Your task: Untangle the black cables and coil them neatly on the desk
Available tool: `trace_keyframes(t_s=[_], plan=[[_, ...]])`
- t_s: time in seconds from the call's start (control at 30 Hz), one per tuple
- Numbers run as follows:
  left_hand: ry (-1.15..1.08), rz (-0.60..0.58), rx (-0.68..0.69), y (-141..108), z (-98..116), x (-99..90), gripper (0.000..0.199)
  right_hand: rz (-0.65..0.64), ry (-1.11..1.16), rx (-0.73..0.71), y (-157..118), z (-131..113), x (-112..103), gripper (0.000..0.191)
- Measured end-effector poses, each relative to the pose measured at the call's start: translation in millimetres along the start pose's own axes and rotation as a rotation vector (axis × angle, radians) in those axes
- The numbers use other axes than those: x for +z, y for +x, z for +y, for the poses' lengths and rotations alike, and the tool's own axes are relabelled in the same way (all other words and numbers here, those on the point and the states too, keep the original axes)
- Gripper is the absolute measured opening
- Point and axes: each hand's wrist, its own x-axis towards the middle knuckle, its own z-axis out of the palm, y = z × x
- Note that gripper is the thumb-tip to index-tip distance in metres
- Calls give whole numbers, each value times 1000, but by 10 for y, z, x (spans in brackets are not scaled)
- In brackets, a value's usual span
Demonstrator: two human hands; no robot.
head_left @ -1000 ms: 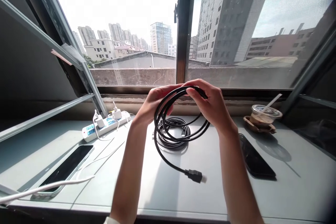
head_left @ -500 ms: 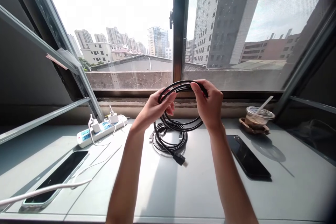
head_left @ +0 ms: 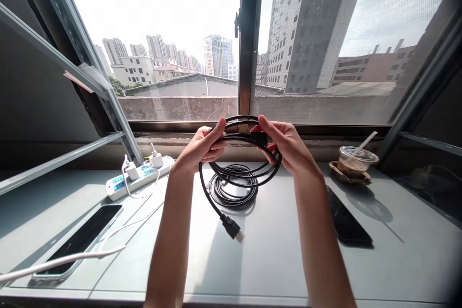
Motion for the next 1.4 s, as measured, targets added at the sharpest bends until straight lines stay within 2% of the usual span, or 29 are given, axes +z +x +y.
trace_keyframes(t_s=[0.07, 0.17, 0.2, 0.3, 0.4, 0.53, 0.77, 0.9, 1.0, 1.1, 1.27, 1.4], plan=[[-18, -16, 11, 11, -7, 5, 63, 61, -58, -55, -8, -14, 5, 47], [-23, 52, -40, 58, -26, 27, 65, 284, -253, -250, -13, -33, 25, 35], [-33, 72, -60, 74, -32, 31, 65, 314, -323, -319, -14, -39, 30, 32], [-115, 49, -86, 105, -43, 21, 60, 215, -471, -453, -15, -43, 28, 28], [-185, -27, -106, 99, -37, -10, 52, 165, -512, -491, -10, -18, 7, 23], [-133, -49, -113, 53, -7, -51, 49, 175, -505, -490, 7, 36, -11, 21], [162, 71, -81, 1, 8, -99, 48, 51, -362, -322, 6, 59, 24, 29], [296, 126, -22, -4, -18, -90, 46, 87, -367, -267, 1, 60, 29, 38], [294, 78, 5, -9, -21, -44, 47, 90, -326, -206, -5, 49, 27, 41], [254, 104, 11, -3, -13, -1, 50, 80, -198, -149, -19, 13, 26, 44], [190, 175, 6, 12, -11, -12, 54, 79, -256, -216, -32, -29, -2, 32], [195, 158, 19, -3, 7, -18, 53, 68, -178, -218, -24, 2, -34, 31]])
